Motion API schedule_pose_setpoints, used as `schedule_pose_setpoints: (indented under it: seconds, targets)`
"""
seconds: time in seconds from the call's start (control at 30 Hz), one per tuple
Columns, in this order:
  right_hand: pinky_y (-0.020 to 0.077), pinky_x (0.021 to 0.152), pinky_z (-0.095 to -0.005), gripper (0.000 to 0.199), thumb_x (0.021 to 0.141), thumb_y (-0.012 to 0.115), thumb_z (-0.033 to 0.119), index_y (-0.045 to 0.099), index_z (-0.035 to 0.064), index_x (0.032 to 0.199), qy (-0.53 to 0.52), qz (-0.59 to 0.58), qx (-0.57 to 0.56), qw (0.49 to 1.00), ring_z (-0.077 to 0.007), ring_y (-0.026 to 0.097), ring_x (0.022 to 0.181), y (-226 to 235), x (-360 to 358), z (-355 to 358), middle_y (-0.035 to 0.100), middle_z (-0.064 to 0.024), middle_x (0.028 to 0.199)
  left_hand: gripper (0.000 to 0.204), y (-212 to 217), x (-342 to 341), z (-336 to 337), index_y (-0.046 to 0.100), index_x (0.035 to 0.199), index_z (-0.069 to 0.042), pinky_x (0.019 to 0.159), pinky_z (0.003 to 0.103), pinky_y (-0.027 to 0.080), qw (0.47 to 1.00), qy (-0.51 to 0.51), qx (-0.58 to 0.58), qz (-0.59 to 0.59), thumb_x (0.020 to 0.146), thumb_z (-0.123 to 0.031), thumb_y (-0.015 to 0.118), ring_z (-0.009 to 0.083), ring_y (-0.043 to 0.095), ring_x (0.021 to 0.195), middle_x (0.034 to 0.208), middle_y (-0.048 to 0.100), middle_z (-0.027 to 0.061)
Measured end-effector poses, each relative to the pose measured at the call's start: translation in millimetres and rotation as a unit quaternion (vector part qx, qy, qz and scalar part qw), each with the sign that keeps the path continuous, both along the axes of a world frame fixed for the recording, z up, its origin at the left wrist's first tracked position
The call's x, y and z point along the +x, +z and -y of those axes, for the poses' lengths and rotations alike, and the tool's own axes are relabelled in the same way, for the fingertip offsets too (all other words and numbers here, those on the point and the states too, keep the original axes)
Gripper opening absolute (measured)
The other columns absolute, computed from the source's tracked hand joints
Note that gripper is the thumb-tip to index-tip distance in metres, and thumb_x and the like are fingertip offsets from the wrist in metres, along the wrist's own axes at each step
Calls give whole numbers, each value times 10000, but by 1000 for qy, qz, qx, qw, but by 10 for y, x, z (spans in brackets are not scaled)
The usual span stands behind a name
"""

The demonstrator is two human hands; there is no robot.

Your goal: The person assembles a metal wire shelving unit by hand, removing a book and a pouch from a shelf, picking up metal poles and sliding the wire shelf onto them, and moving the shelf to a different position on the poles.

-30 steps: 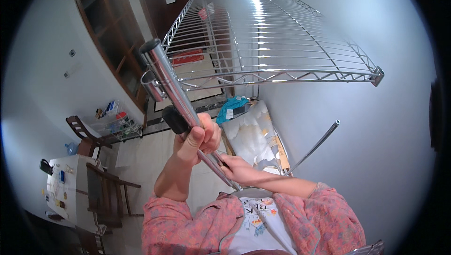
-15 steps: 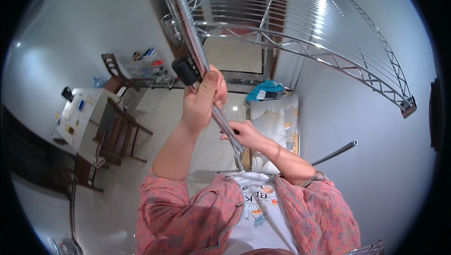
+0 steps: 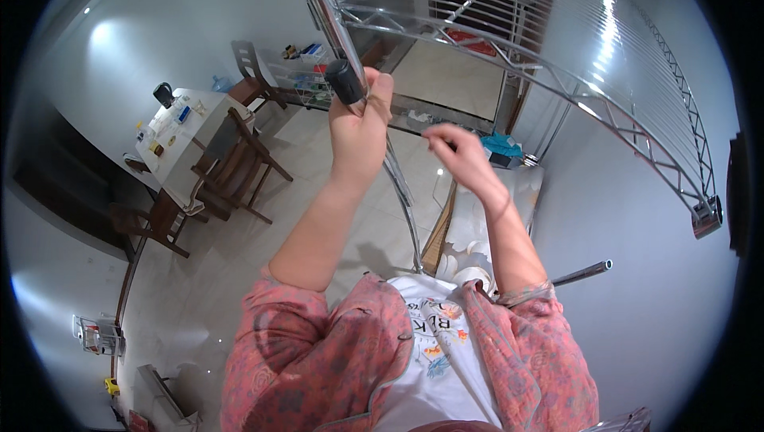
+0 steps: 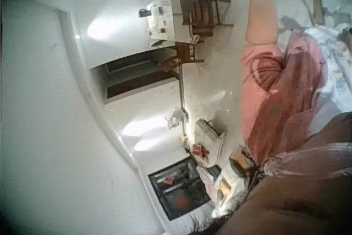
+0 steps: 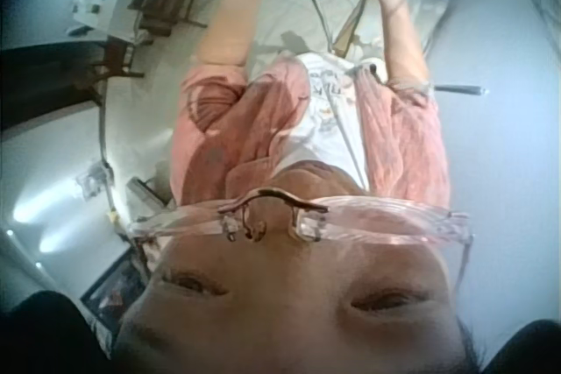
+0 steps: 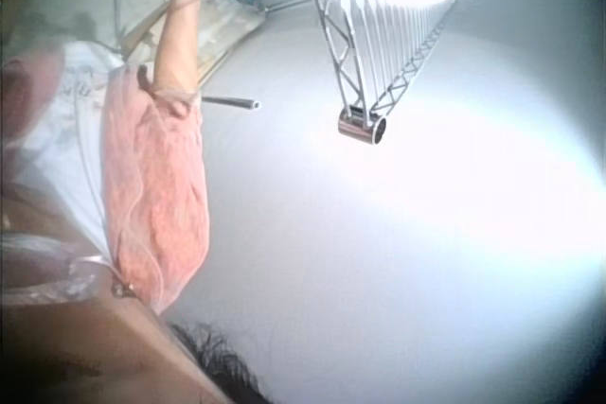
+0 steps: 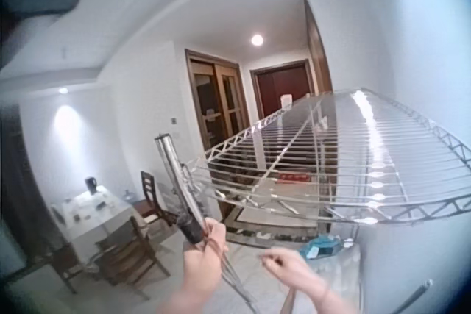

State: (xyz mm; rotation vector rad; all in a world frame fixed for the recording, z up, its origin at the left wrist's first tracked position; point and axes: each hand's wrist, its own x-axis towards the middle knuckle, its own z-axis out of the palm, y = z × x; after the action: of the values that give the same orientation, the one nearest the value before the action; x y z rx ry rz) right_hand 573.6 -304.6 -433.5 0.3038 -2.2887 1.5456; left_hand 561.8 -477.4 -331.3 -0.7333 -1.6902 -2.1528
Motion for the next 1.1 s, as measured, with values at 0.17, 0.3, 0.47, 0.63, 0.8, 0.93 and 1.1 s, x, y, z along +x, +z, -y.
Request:
schedule_pose_setpoints:
  seconds: [0.17, 0.3, 0.47, 0.63, 0.8, 0.93, 1.1]
  targets:
    - [486, 768, -287, 241, 869, 627, 186, 655, 4, 1025, 36, -73, 16, 997, -173, 635, 869, 688, 185, 196, 681, -107, 952, 231, 10, -59, 93, 585, 1088, 30, 688, 229, 415, 999, -30, -13, 4, 955, -155, 547, 74, 500, 701, 727, 539, -5]
    - [471, 713, -283, 250, 837, 660, 210, 657, 22, 1002, 59, -79, 52, 994, -167, 615, 826, 609, 209, 287, 672, -79, 930, 270, 64, -48, 147, 574, 1131, 39, 693, 244, 446, 997, -66, -27, 18, 955, -164, 554, 91, 526, 722, 747, 550, 6]
    - [439, 638, -271, 270, 795, 712, 233, 652, 37, 971, 79, -26, 32, 996, -136, 574, 754, 452, 139, 352, 660, -40, 877, 321, 121, -26, 187, 570, 1173, 33, 695, 248, 478, 995, -68, -63, 47, 944, -192, 589, 105, 571, 769, 768, 562, 5]
    - [430, 651, -266, 295, 778, 749, 260, 630, 45, 941, 100, -32, 22, 994, -110, 561, 784, 402, 77, 385, 641, -23, 898, 361, 104, -76, 282, 567, 1224, -1, 727, 249, 495, 988, -127, -79, 24, 942, -223, 602, 118, 602, 805, 845, 582, 7]
    - [416, 642, -261, 322, 766, 768, 272, 598, 41, 912, 86, 1, 17, 996, -110, 517, 745, 405, 87, 431, 595, -10, 865, 505, 75, -179, 389, 480, 1320, 33, 800, 267, 492, 975, -197, -101, 16, 912, -217, 642, 143, 608, 934, 935, 589, 8]
    - [427, 649, -241, 383, 779, 783, 289, 586, 23, 972, 90, 20, 36, 995, -86, 484, 727, 388, 90, 415, 584, 9, 866, 497, 77, -288, 462, 465, 1336, 28, 852, 295, 484, 962, -245, -118, -14, 911, -168, 633, 162, 602, 956, 1000, 588, 27]
    - [454, 697, -275, 391, 822, 738, 299, 581, -3, 1014, 70, -13, 112, 991, -129, 518, 767, 427, 115, 414, 587, -49, 896, 466, 98, -459, 524, 487, 1314, 28, 895, 326, 489, 928, -355, -111, 0, 895, -118, 629, 199, 615, 1024, 1054, 640, 99]
